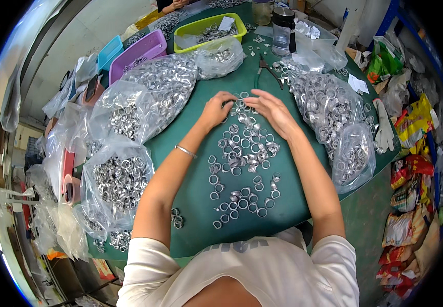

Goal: The person sorts through a large quantity of small metal rings on a green tabletop, picking them up by hand and gathering them into small piles or groups.

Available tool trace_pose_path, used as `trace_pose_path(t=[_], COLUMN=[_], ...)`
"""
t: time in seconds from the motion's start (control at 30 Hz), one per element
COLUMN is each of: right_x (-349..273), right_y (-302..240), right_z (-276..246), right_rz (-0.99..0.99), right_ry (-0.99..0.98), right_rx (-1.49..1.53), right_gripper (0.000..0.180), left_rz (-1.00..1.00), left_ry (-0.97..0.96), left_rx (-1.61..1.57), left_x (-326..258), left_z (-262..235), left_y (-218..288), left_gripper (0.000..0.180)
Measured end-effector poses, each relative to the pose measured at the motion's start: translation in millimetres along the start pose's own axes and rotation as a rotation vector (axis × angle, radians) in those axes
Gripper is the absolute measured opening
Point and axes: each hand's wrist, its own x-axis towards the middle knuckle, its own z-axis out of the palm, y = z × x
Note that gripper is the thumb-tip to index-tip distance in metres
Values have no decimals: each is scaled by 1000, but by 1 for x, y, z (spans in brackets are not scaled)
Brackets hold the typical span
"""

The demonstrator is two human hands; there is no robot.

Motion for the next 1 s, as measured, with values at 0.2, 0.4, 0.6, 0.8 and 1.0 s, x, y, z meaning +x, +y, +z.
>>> trace_pose_path(t=[0.2, 0.4, 0.6, 0.8, 1.0], right_x=[25, -9, -66, -72, 21], right_y=[20, 36, 29, 18, 37], right_z=[-24, -9, 12, 12, 32], right_rz=[-313, -261, -227, -186, -489], right_ry=[-3, -143, -323, -498, -217], right_rx=[-774, -1023, -1066, -785, -1175], right_gripper=[38, 37, 35, 32, 41], left_rz=[-46, -77, -34, -96, -297], left_ry=[71, -73, -84, -127, 161], left_rx=[-110, -25, -206, -268, -321], left_x=[-14, -24, -95, -141, -153], left_z=[1, 8, -15, -40, -41], left_y=[22, 22, 48, 69, 80], left_gripper=[18, 15, 19, 17, 18])
